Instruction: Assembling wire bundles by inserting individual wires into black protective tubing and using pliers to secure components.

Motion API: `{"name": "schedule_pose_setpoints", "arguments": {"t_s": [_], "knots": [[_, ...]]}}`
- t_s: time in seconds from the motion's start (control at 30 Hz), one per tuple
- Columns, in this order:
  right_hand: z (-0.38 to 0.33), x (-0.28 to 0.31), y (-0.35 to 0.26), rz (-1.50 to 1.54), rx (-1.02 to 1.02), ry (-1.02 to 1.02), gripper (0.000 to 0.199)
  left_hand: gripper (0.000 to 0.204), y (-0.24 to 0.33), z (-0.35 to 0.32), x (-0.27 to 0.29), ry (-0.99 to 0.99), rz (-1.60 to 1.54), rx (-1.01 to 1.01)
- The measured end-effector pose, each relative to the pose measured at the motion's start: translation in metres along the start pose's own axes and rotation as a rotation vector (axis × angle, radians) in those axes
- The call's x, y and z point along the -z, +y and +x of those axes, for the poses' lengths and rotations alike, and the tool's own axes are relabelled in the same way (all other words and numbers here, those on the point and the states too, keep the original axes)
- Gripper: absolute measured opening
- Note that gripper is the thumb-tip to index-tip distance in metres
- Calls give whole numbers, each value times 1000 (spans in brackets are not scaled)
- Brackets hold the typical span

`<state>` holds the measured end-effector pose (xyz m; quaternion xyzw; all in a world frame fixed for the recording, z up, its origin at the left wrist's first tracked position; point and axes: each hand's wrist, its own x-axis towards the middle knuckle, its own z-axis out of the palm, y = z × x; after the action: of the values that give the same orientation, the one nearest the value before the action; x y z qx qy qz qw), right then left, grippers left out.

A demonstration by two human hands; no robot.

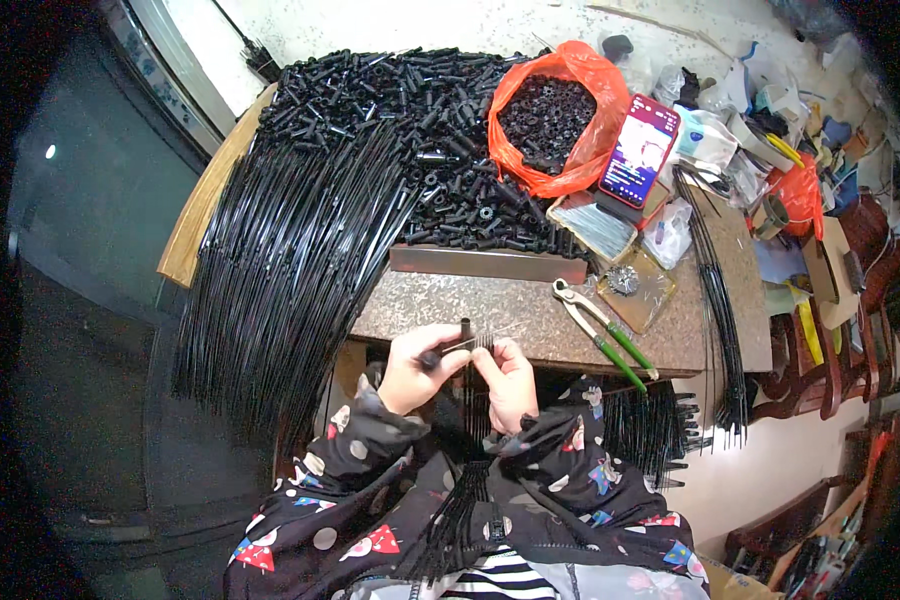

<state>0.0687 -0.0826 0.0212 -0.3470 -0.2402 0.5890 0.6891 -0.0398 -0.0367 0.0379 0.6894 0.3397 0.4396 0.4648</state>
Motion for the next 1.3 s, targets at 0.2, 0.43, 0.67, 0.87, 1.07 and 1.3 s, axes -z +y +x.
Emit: {"name": "schedule_pose_setpoints", "arguments": {"t_s": [0.2,0.43,0.67,0.87,1.07,1.3], "knots": [[3,12,-1,174,-387,-290,26,19,8,3,12,-178,-374,188],[-2,8,-5,145,-405,-320,23,13,8,5,21,-184,-262,200],[8,8,-12,248,-659,-520,25,10,-13,15,35,-515,-450,61],[-4,5,-16,205,-467,-247,18,15,-2,19,30,-445,-249,215],[-6,1,0,106,-198,-163,7,35,32,42,16,-418,-77,188],[-14,-1,-11,138,-173,-43,6,25,28,47,16,-469,-226,335]]}}
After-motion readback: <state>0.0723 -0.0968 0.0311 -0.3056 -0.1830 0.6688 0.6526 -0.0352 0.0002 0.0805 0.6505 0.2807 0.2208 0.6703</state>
